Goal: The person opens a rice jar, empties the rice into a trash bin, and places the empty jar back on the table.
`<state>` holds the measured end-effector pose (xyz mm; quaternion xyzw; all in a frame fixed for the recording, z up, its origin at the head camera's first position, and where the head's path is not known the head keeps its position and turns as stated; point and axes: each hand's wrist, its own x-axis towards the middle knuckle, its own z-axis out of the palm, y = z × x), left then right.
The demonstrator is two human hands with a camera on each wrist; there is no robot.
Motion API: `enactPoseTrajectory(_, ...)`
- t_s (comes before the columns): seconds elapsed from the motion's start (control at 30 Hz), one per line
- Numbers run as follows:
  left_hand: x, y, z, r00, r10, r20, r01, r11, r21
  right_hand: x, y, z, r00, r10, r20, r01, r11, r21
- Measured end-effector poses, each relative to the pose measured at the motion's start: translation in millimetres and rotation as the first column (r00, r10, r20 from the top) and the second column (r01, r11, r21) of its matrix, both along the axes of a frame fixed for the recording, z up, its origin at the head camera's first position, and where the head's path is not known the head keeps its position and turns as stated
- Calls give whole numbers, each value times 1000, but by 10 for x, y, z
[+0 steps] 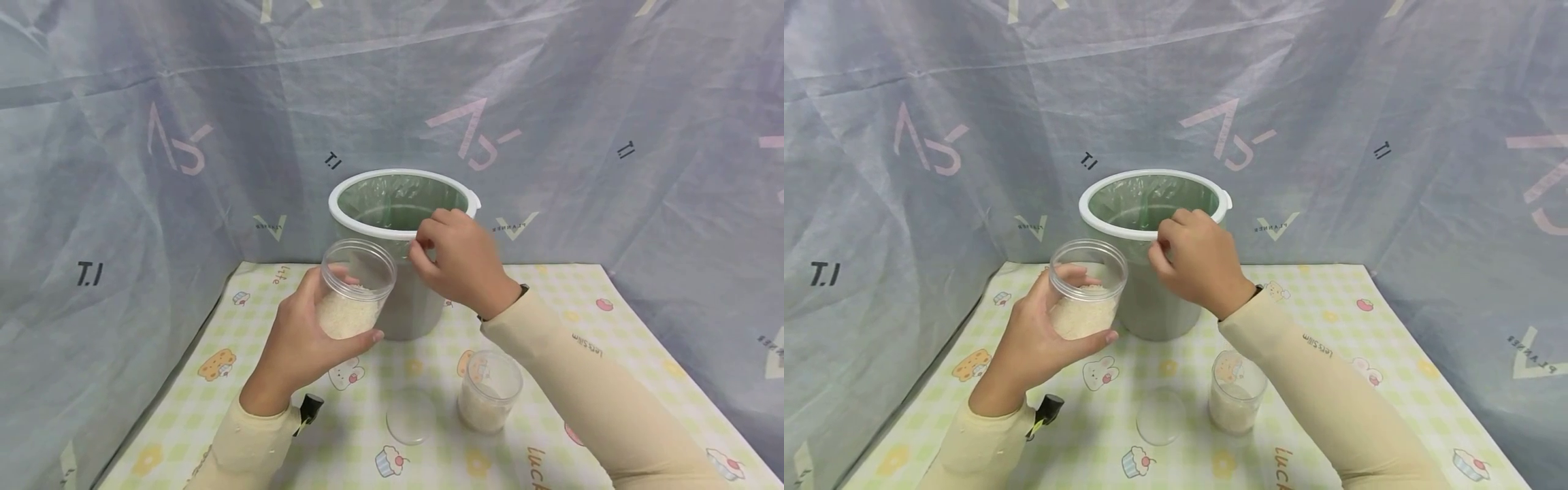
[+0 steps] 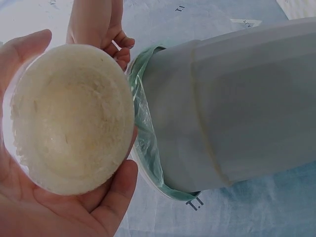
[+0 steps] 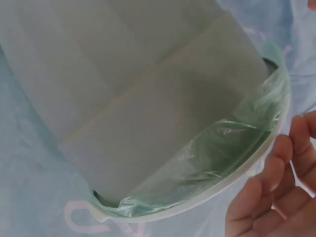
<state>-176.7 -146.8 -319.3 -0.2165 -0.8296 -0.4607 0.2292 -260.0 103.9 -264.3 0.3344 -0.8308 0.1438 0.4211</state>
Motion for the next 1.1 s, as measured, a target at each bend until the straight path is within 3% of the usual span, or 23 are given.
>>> enactPoseTrajectory(0.17, -8, -9, 0, 1000, -6, 8, 6, 1000, 4, -84, 5, 68, 995, -84, 49, 86, 996, -37)
enactPoseTrajectory(0.37, 1, -11, -8, 1000, -1, 18, 1, 1000, -2, -247, -2, 154, 976, -155, 156, 161, 986, -30)
enactPoseTrajectory(0.57, 6, -2, -5, 1000, -9, 18, 9, 1000, 6, -395, 2, 241, 935, -211, 284, 228, 973, -27)
enactPoseTrajectory(0.77, 12, 4, 5, 1000, -17, 5, 17, 1000, 9, -529, 28, 319, 899, -244, 364, 268, 963, -15)
enactPoseTrajectory(0.9, 15, 0, 4, 1000, -21, 7, 21, 1000, 2, -630, 38, 367, 861, -278, 425, 317, 948, -20)
enactPoseTrajectory(1.1, 15, -15, 29, 1000, -17, 8, 17, 1000, 1, -780, 59, 438, 770, -360, 527, 406, 913, 33)
